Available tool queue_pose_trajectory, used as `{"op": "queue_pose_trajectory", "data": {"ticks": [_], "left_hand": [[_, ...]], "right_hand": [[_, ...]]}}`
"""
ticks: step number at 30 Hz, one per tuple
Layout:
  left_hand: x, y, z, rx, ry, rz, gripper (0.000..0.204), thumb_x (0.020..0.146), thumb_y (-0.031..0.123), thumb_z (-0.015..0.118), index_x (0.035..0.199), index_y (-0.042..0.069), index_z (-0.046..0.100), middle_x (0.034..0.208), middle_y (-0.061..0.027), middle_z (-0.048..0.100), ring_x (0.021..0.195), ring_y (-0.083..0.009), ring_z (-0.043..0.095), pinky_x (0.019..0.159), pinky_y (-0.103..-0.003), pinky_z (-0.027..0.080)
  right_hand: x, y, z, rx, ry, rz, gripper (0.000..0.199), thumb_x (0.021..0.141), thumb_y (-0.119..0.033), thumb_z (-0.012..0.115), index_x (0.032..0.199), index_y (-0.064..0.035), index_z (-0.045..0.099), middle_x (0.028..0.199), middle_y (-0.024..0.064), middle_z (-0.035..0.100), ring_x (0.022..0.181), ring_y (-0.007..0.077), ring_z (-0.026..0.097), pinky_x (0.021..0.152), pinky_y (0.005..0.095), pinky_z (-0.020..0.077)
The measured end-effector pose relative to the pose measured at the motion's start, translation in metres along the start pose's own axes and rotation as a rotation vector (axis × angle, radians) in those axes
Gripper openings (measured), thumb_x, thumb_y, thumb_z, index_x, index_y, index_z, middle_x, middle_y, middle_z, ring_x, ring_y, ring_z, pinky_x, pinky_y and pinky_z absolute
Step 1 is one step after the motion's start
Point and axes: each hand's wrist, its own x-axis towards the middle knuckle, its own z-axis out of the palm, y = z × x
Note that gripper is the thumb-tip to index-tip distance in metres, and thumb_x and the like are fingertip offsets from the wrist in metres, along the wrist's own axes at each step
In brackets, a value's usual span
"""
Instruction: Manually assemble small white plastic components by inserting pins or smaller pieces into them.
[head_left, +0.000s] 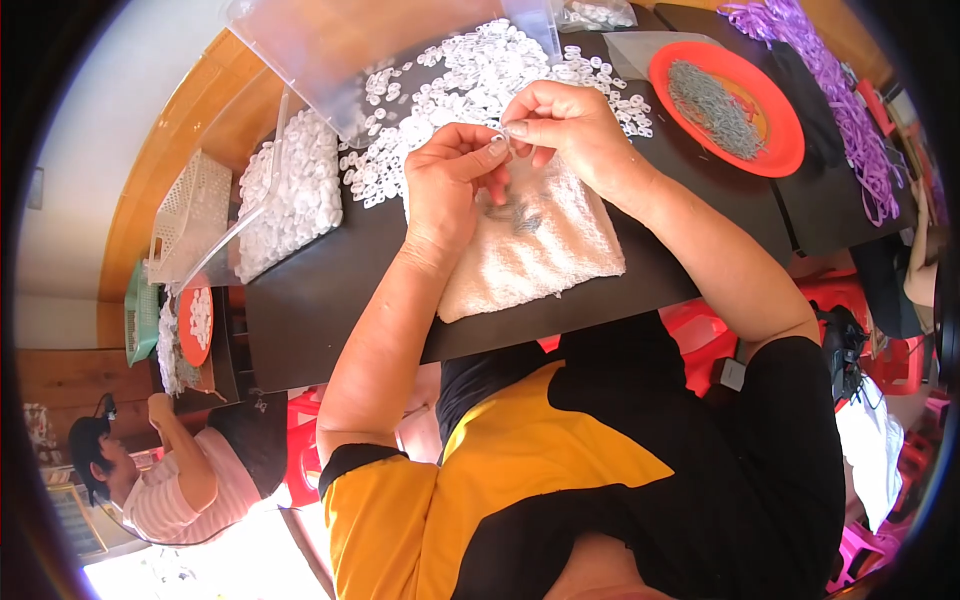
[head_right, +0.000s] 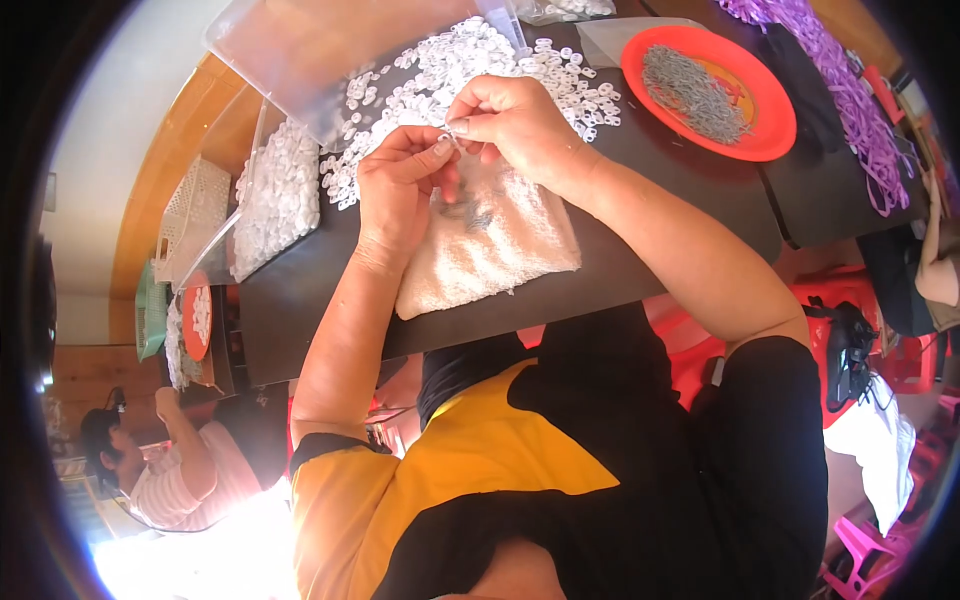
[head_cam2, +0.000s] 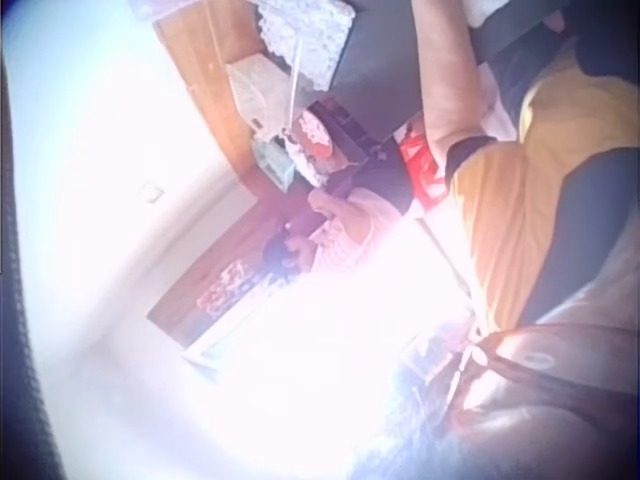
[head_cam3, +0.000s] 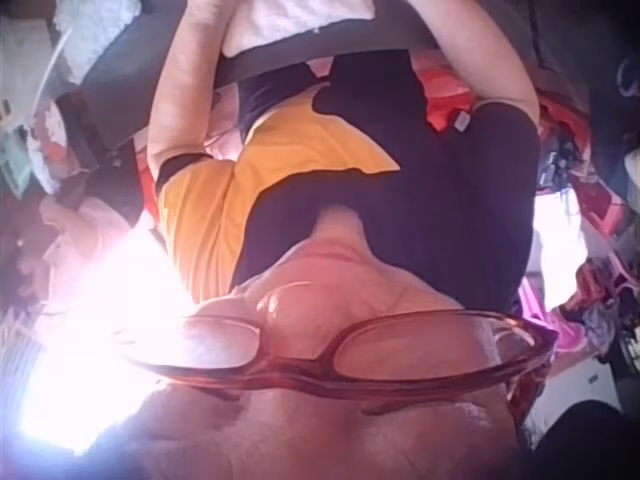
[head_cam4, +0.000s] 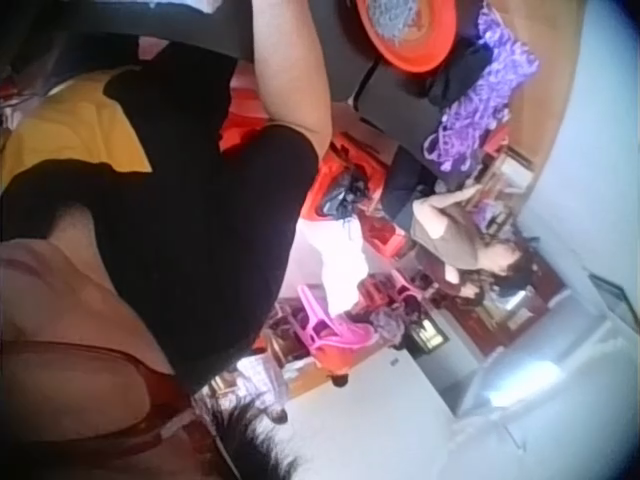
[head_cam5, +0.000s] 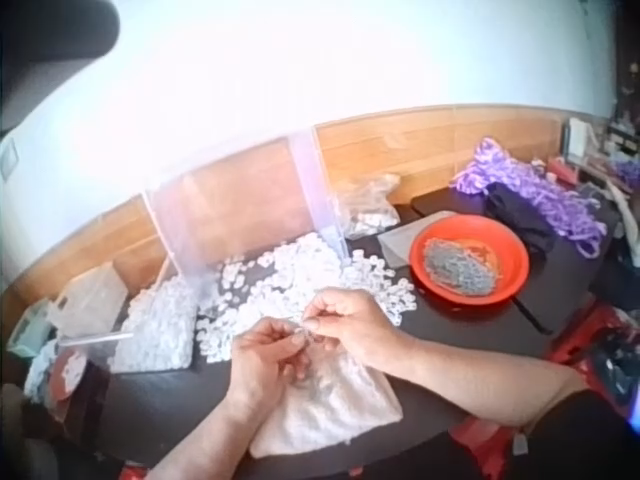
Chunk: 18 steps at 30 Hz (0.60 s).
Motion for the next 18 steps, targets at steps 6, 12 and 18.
{"op": "queue_pose_trajectory", "data": {"ticks": [6,12,18], "left_hand": [[0.003,-0.004,-0.006,-0.143,-0.001,-0.059,0.009,0.090,0.001,0.062,0.095,-0.006,0.060,0.081,-0.0134,0.065,0.061,-0.0174,0.061,0.050,-0.027,0.048],[0.005,-0.009,-0.010,-0.094,0.023,-0.091,0.010,0.090,0.001,0.061,0.098,-0.006,0.059,0.082,-0.0138,0.065,0.062,-0.0170,0.061,0.051,-0.028,0.049],[0.004,-0.009,-0.006,-0.034,0.026,-0.076,0.011,0.089,0.000,0.062,0.098,-0.006,0.060,0.082,-0.0129,0.066,0.062,-0.0151,0.061,0.050,-0.026,0.048]], "right_hand": [[-0.002,0.003,-0.002,-0.286,0.016,-0.069,0.007,0.095,-0.009,0.056,0.094,-0.0046,0.061,0.077,-0.0035,0.056,0.071,0.0041,0.052,0.059,0.0209,0.0435],[-0.006,0.010,0.005,-0.324,0.028,-0.043,0.009,0.097,-0.009,0.054,0.092,-0.0034,0.057,0.073,-0.0024,0.052,0.065,0.0043,0.048,0.055,0.0207,0.0400],[-0.004,0.019,0.006,-0.382,0.033,-0.076,0.008,0.096,-0.007,0.054,0.090,-0.0022,0.056,0.070,-0.0017,0.051,0.063,0.0054,0.048,0.054,0.0219,0.0392]]}}
